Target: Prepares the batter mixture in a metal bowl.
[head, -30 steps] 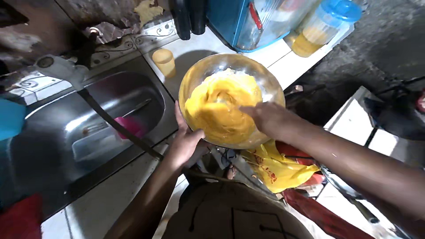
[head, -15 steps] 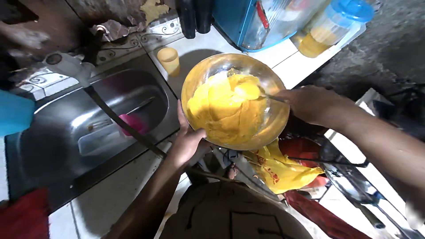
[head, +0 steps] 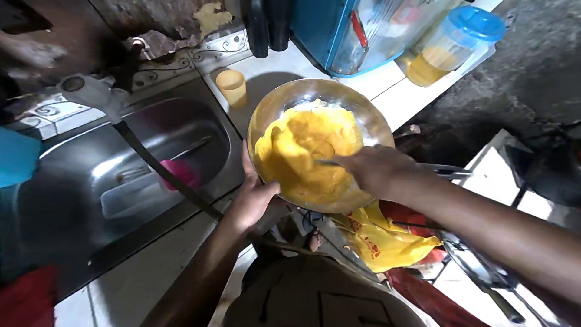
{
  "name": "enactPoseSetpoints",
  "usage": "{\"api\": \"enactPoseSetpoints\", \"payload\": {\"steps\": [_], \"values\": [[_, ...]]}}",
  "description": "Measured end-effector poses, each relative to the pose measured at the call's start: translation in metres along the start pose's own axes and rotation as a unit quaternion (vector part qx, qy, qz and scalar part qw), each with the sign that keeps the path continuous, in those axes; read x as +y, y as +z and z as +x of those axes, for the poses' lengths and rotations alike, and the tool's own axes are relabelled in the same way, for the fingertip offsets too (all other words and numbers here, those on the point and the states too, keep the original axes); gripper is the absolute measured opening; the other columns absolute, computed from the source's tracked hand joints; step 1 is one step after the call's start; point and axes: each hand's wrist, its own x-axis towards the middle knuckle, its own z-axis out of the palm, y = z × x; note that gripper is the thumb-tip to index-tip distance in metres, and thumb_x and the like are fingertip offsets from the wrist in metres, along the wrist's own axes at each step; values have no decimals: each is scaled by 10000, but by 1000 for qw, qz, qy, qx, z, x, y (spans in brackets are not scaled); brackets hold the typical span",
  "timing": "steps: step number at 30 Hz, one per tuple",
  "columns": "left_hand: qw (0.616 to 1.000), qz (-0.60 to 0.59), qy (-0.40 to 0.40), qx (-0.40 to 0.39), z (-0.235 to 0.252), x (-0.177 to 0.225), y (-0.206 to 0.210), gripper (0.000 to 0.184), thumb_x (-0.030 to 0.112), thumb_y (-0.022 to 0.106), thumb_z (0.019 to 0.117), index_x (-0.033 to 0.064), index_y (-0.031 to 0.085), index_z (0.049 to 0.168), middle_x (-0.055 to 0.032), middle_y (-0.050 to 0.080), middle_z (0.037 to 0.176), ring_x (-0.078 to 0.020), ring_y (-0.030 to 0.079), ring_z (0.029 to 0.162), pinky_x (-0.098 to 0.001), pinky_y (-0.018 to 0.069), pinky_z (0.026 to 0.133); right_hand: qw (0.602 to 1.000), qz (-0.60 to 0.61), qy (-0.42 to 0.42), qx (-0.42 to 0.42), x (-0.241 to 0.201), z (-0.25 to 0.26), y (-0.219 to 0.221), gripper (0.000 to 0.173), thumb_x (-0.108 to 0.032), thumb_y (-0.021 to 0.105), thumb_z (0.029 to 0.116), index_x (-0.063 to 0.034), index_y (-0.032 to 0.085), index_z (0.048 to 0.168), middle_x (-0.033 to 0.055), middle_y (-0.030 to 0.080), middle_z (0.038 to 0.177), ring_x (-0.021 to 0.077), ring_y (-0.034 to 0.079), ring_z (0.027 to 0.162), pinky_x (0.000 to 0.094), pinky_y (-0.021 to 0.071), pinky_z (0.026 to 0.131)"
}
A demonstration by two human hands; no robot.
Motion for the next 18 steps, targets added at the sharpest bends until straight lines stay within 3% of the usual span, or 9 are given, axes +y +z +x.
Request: {"api": "enactPoseSetpoints", "payload": {"steps": [1,3,5,7,10,12,14,16,18], "values": [[1000,4,-5,2,-1,1,-3,1130,-85,577,819,305,-133,1607,-160,464,1466,-221,727,947,-380,646,615,1000,1,-11,-28,15,-2,0,301,-123,567,1052,-143,680,1330,179,717,1074,396,678,1040,603,531,876],[1000,11,-6,0,-3,-1,-5,1122,-66,581,804,285,-112,1614,-154,465,1466,-202,722,956,-362,644,632,998,-19,52,-31,40,4,-3,237,-180,612,1035,-141,741,1230,183,731,1075,412,687,1035,652,530,853],[1000,21,5,-4,-3,-3,-2,1143,-50,596,807,330,-121,1613,-121,409,1537,-180,706,1031,-352,646,692,992,-41,117,3,27,19,-12,237,-183,627,1005,-119,723,1211,225,718,1088,458,687,1037,678,535,816],[1000,11,21,7,-3,-6,2,1161,-69,604,799,330,-121,1613,-132,351,1575,-194,707,1045,-364,653,677,997,-15,72,30,1,22,-6,287,-137,623,993,-116,691,1271,226,712,1087,457,684,1029,658,541,828],[999,15,22,17,-2,-3,-4,1164,-80,598,778,276,-124,1619,-143,297,1599,-179,689,1075,-353,645,674,998,24,-1,-60,13,10,0,321,-225,489,1100,-127,682,1337,189,710,1165,397,655,1136,622,489,966],[999,29,14,1,-1,-2,-11,1153,-67,597,782,282,-115,1620,-139,347,1575,-178,696,1060,-352,647,681,997,-3,62,-41,36,14,-6,272,-239,540,1072,-126,739,1220,195,726,1105,415,679,1068,659,514,877],[996,82,-9,-17,6,7,-17,1150,-45,598,782,302,-112,1617,-122,396,1542,-141,682,1050,-305,618,716,994,-34,104,22,32,33,-11,254,-243,557,1046,-128,727,1195,218,724,1079,451,691,1027,671,529,811],[990,127,-51,-15,18,22,-23,1124,-86,575,798,321,-73,1622,-162,483,1428,-188,679,949,-332,587,636,997,10,38,69,15,43,-4,310,-193,550,1049,-163,683,1328,211,727,1081,439,693,1032,649,535,841],[985,151,-79,-31,32,35,-34,1083,-119,532,838,344,-56,1621,-194,534,1317,-244,700,873,-389,608,590,996,60,-53,34,14,42,7,314,-232,514,1093,-169,683,1350,158,735,1086,366,687,1059,601,522,929]]}}
